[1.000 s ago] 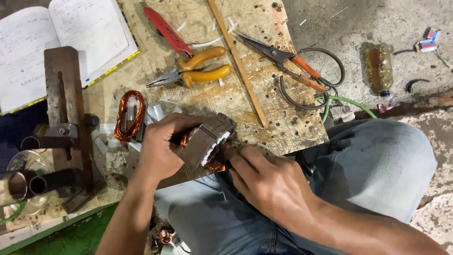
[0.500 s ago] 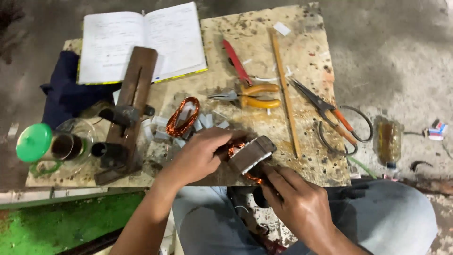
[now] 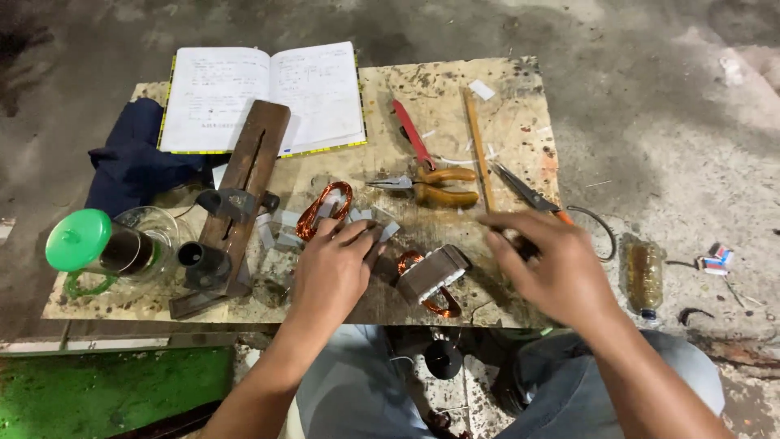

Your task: Inserting copper wire coils into the slots of an electric motor stator during a repair process.

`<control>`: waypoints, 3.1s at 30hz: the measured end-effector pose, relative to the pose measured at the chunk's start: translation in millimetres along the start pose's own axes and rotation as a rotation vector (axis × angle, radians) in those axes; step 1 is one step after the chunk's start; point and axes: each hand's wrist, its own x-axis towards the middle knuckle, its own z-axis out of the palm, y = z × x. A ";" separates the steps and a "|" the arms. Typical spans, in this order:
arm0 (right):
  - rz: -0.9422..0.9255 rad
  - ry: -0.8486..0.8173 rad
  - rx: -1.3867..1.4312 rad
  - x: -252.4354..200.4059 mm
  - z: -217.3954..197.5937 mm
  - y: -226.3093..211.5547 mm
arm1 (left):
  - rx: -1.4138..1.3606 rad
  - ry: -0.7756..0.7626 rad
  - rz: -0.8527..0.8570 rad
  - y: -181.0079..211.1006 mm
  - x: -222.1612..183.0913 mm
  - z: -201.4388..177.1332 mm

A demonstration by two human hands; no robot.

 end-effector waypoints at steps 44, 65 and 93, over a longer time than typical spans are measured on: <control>-0.562 0.052 -0.093 30.2 -3.0 -14.1 | -1.145 -0.212 -0.453 51.7 73.5 -64.6; -0.281 0.342 0.454 4.9 9.1 -4.8 | -1.017 0.558 -0.019 106.1 56.0 -45.2; -0.247 0.211 0.607 3.7 8.7 -1.6 | -0.907 0.585 0.006 108.2 54.6 -50.0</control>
